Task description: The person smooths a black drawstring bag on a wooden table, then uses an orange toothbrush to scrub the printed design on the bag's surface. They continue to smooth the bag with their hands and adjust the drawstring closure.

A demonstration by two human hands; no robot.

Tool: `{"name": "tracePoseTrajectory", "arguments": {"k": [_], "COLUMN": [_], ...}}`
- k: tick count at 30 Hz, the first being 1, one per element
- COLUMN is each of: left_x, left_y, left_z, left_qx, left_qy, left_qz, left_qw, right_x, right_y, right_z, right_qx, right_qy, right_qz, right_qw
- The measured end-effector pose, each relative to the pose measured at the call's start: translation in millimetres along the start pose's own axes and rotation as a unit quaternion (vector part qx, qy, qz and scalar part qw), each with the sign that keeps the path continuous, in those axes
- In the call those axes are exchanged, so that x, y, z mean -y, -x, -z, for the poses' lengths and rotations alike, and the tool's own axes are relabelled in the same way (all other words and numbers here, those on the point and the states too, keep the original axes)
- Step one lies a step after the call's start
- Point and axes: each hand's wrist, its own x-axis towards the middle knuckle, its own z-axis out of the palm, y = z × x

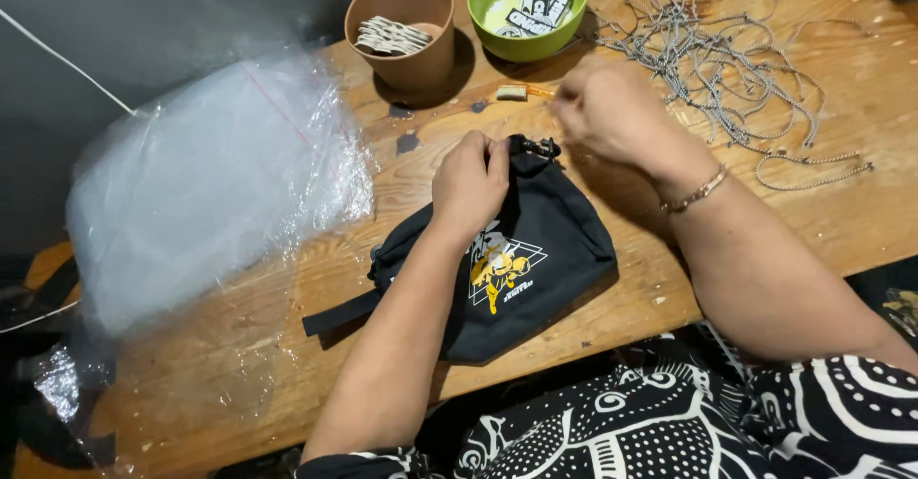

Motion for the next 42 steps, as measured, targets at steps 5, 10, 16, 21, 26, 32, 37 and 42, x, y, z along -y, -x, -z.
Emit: {"name": "tracePoseTrajectory", "arguments": {"k": [5, 10, 16, 21, 26, 32, 37, 42], "left_x": [2, 3, 4, 5, 7, 9, 4, -12], "left_y": [2, 2, 2, 4, 3, -3, -6, -7], "left_z": [-5, -6, -5, -4, 4, 19, 36, 62], "left_qx": [-0.029, -0.038, -0.037, -0.070, -0.056, -0.068, -0.058, -0.078], "left_qy": [0.005, 0.008, 0.024, 0.049, 0.002, 0.030, 0.053, 0.004], "left_qz": [-0.007, -0.009, -0.007, -0.066, -0.168, -0.165, -0.114, -0.118], "left_qw": [1.000, 0.999, 0.999, 0.994, 0.984, 0.983, 0.990, 0.990], "right_x": [-48, -65, -98, -63, -59, -56, -27, 6], "right_y": [-13, -21, -28, -12, -12, -9, 6, 26], "right_z": [-16, -20, -48, -20, -14, 1, 34, 65], "right_qx": [-0.081, -0.085, -0.104, -0.069, -0.059, -0.070, -0.067, -0.034], "right_qy": [0.097, 0.169, 0.105, 0.139, 0.108, 0.005, -0.149, -0.422], "right_qz": [-0.112, -0.145, -0.200, -0.127, -0.122, -0.054, -0.049, -0.022], "right_qw": [0.986, 0.971, 0.969, 0.980, 0.985, 0.996, 0.985, 0.906]}}
